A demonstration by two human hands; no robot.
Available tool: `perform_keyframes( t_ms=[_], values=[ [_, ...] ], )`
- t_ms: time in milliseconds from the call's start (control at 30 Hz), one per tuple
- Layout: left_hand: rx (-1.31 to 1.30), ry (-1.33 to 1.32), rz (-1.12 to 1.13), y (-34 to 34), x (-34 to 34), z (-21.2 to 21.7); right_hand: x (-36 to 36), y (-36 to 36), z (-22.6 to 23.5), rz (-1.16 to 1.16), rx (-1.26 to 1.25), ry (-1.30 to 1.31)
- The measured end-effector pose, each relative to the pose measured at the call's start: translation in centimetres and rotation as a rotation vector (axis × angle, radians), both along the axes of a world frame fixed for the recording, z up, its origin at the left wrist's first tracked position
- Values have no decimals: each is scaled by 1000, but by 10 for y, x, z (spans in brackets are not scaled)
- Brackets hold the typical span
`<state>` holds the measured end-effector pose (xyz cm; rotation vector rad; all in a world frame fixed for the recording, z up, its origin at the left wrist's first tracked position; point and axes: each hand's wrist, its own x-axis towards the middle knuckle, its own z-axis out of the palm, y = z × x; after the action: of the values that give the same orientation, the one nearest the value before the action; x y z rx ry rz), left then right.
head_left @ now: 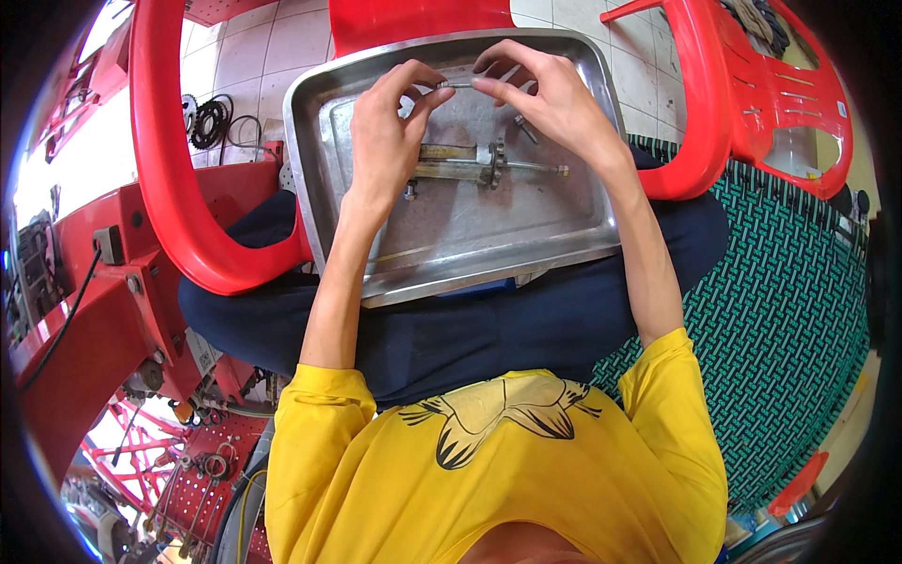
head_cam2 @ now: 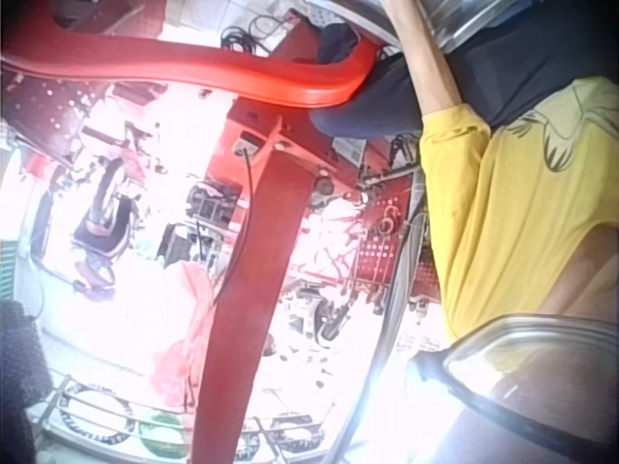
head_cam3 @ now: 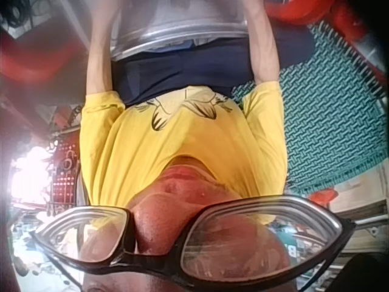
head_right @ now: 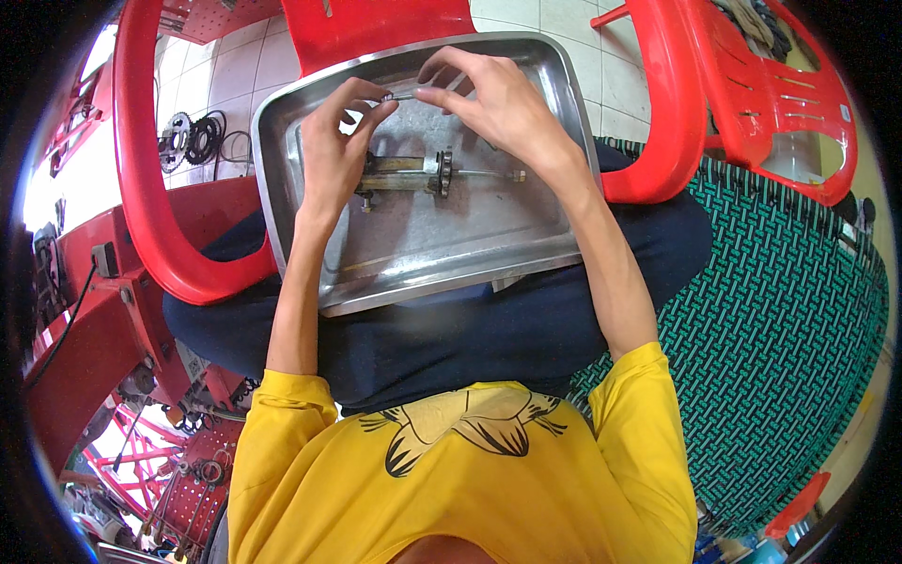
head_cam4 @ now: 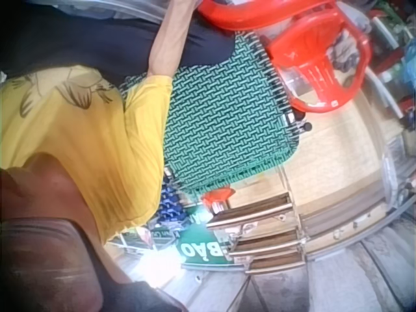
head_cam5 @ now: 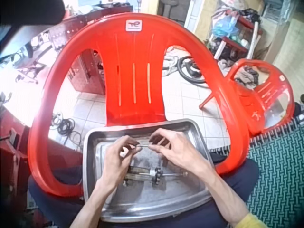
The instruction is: The person assembles a small mechanical component on a metal tray, inserting small pins and parts into a metal cylinder and testing the fit by hand.
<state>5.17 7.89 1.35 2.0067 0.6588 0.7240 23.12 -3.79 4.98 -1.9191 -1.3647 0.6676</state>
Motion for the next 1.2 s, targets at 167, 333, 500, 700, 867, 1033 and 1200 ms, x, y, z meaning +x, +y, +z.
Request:
perform_keyframes(
  t_ms=[167,333,500,700,867,1033,1200],
  values=[
    [-76,-14,7,-1,0,2,3,0,-4,37,-33,17],
    [-51,-24,4,1,-1,1,-3,1,-3,25,0,43],
    [-60,-23,6,-1,-1,4,-3,0,0,6,-82,95],
    [-32,-43,13,0,-1,5,-3,1,2,-7,-66,106],
    [-62,-33,17,-1,-1,5,-4,2,0,-5,17,122],
    [-30,-38,23,0,-1,3,-4,2,-1,-18,89,82],
    [-25,-36,19,0,-1,3,-4,1,-3,-5,-66,199]
  ],
)
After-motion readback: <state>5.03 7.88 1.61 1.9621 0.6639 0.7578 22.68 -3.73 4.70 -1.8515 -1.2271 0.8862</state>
